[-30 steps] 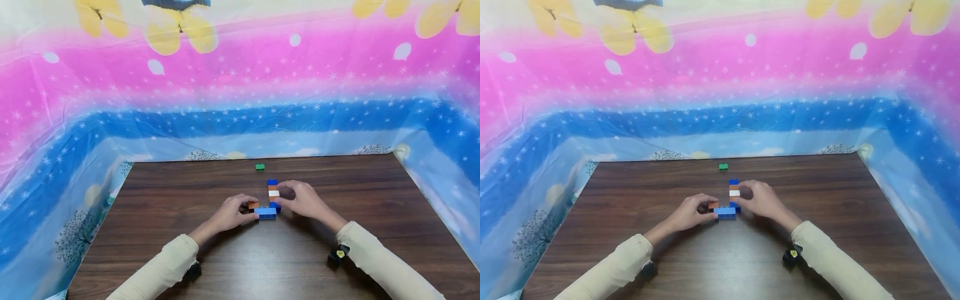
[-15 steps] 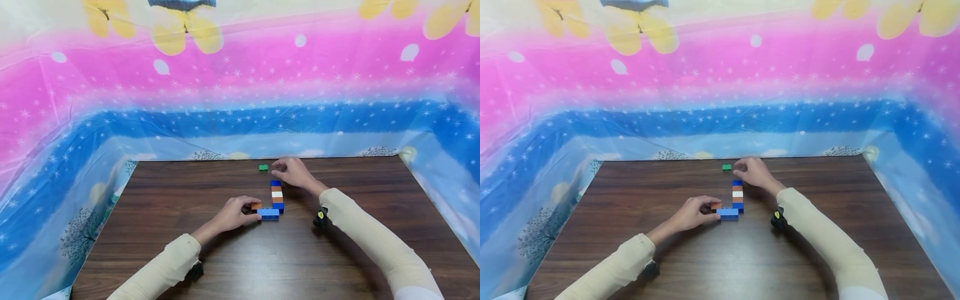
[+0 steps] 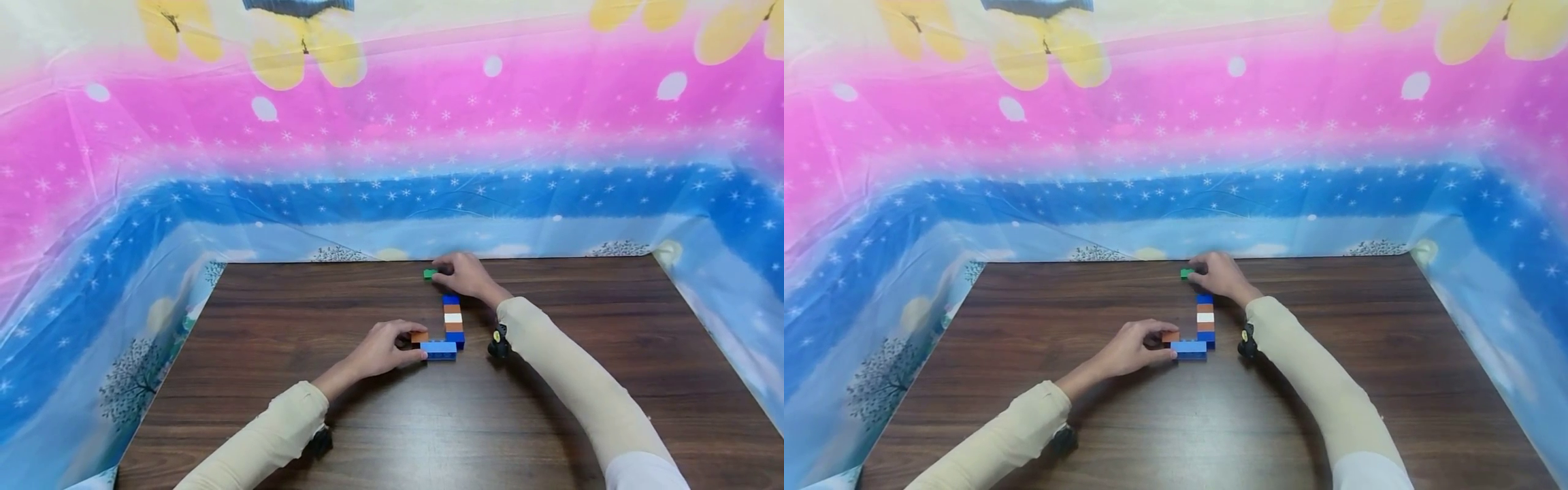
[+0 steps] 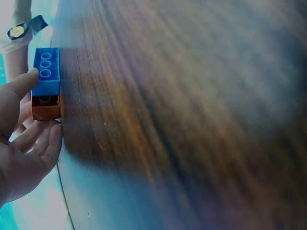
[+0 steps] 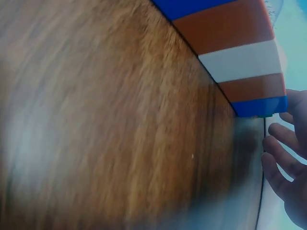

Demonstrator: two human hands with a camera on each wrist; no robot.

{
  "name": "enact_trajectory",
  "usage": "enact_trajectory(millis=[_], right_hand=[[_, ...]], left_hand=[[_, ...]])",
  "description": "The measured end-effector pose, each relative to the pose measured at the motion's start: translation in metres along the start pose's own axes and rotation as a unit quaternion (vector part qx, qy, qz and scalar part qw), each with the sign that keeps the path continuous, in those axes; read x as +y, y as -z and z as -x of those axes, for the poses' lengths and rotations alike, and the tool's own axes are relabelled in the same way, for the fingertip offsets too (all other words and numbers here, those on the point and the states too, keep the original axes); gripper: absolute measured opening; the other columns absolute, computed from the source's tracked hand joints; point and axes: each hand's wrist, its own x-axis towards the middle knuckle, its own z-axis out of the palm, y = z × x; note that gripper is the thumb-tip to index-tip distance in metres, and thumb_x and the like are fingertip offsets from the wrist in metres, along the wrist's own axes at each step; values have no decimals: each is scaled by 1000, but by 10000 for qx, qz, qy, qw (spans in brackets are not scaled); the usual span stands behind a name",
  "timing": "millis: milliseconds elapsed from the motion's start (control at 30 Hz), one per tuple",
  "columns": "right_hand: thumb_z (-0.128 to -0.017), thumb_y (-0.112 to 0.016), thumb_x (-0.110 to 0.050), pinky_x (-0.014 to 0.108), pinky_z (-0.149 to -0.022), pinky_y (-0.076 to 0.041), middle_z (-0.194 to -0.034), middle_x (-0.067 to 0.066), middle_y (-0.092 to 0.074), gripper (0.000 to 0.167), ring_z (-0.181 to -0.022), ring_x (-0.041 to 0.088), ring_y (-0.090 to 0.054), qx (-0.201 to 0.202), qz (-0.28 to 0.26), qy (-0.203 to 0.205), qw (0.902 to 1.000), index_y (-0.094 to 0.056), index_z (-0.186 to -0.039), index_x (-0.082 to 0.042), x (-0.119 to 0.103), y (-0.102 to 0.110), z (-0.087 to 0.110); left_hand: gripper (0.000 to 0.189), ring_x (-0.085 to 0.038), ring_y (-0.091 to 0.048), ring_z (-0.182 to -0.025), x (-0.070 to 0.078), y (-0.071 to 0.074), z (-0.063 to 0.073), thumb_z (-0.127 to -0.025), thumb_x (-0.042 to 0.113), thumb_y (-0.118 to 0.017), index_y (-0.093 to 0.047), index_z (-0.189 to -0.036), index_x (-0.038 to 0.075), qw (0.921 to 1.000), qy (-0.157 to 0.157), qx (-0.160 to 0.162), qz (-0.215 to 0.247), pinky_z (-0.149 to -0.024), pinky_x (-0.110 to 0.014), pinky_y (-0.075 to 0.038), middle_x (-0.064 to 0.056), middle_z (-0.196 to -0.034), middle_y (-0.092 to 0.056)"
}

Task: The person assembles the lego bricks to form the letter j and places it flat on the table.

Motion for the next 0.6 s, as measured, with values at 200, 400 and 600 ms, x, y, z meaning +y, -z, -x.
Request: enact_trajectory(millis=[200, 400, 600], right_hand=[[-99, -70, -30, 43, -84, -53, -124, 10, -71, 36, -95, 21, -66, -33, -60, -151, 9999, -72, -128, -10, 0, -6, -5], [-98, -70, -30, 44, -85, -54, -117, 9, -73, 30, -96, 22, -68, 15, -17, -271, 9996, -76, -121, -10, 0, -7, -6], [-97, -72, -31, 45, -87, -54, -113, 9, -74, 28, -98, 23, -68, 74, -31, -273, 9996, -78, -115, -10, 2, -7, -2]], left_hand=[[48, -13, -65, -104, -1, 0, -1, -95, 33, -75, -66, -136, 11, 10000, 35, -12, 57, -87, -33, -55, -3, -124, -69], [48, -13, -65, -104, 0, 1, -1, -95, 32, -75, -66, -136, 11, 10000, 41, -31, 52, -87, -33, -55, -3, -124, -68], [47, -14, -66, -103, 1, 1, -1, -95, 30, -75, -65, -137, 10, 9999, 71, -59, 102, -87, -33, -55, -4, -123, -69]])
